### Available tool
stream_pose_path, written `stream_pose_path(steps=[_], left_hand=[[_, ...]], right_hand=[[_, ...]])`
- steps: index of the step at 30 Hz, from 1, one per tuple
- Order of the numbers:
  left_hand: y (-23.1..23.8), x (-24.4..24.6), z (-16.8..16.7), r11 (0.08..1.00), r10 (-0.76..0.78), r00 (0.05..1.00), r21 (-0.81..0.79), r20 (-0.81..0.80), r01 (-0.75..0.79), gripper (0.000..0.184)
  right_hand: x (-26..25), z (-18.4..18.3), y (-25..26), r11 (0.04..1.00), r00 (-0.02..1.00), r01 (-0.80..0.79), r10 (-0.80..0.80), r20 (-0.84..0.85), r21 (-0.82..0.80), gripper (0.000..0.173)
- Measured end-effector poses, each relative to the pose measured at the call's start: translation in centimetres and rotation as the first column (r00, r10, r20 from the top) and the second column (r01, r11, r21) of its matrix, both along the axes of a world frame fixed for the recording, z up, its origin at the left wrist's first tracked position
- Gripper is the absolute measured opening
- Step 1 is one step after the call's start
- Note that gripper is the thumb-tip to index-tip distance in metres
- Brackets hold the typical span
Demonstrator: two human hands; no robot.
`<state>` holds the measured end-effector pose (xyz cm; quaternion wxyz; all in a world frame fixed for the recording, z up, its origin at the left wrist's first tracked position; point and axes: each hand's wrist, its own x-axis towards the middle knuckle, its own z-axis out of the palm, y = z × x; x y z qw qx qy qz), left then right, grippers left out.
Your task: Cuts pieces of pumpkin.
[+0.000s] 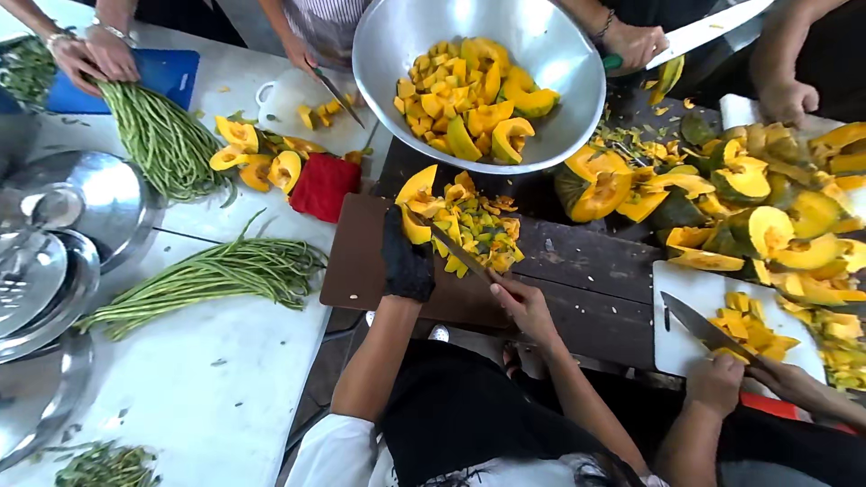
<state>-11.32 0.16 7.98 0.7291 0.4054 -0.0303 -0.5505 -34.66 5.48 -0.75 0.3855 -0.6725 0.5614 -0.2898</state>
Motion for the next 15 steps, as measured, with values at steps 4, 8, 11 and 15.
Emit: stream_pose_path(steps=[4,8,11,15], left_hand=[[0.1,0.1,-0.8,1.000,0.028,1.000,0.008,-0.006,-0.028,0.026],[0.2,0.3,-0.7,0.999,0.025,0.999,0.021,-0.026,-0.024,0.026],[0.3,0.4,-0.5,0.997,0.010,0.999,0.079,-0.035,-0.007,0.026],[0.7,0.0,-0.9,0.995,0.008,1.000,0.095,0.013,-0.010,0.026]], right_hand=[[1.0,-1.3,0.5,0.889,0.936,0.130,-0.256,-0.241,-0.438,0.045],[0.6,-0.8,0.7,0.985,0.992,0.033,-0.054,-0.116,-0.171,0.046],[0.2,-0.4,0.5,0.999,1.000,-0.025,0.026,-0.016,0.037,0.044],[1.0,-1.2,1.1,0.949,0.953,0.125,-0.197,-0.231,-0.291,0.046]])
